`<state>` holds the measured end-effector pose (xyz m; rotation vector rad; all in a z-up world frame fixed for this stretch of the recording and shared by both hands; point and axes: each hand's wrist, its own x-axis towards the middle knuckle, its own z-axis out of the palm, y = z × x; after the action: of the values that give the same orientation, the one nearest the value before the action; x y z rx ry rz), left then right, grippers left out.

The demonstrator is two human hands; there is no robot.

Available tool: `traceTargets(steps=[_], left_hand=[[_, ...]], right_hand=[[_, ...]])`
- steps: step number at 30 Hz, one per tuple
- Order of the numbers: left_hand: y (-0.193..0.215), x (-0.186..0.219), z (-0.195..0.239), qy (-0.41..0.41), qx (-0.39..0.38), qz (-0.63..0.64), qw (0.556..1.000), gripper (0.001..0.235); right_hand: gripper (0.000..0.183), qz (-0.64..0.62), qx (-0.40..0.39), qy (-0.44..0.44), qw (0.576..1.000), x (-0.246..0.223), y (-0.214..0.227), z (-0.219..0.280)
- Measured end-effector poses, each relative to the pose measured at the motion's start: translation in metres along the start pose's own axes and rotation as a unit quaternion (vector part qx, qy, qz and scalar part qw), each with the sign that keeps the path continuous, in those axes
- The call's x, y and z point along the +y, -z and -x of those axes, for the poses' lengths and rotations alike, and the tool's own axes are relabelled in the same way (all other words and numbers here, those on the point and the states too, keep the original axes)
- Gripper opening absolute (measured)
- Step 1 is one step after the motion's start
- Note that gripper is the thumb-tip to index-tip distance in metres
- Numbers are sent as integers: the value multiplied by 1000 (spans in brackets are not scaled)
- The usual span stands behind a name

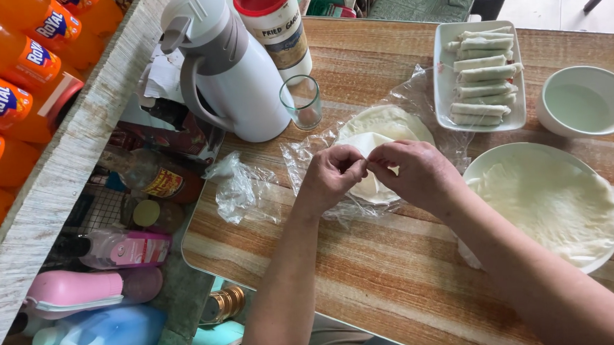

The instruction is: Separating thin spring roll wrappers from a stack.

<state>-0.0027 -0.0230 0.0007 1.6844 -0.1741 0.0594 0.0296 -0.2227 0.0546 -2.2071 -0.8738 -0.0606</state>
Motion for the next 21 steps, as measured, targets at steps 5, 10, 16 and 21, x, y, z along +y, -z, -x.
traceTargets(steps=[5, 10, 16, 21], left_hand=[[-7, -2, -1, -28, 34, -37, 998, 11], [-11, 4, -1, -30, 58, -28, 997, 12], [-8, 0, -2, -39, 40, -55, 997, 13], [-9, -2, -2, -17, 66, -55, 996, 13]], right_hand=[[14, 51, 2, 27, 998, 3, -3, 0], [15, 20, -2, -36, 999, -3, -1, -3], [17, -17, -11, -51, 998, -4, -1, -2], [16, -42, 4, -92, 995, -1, -2, -2]])
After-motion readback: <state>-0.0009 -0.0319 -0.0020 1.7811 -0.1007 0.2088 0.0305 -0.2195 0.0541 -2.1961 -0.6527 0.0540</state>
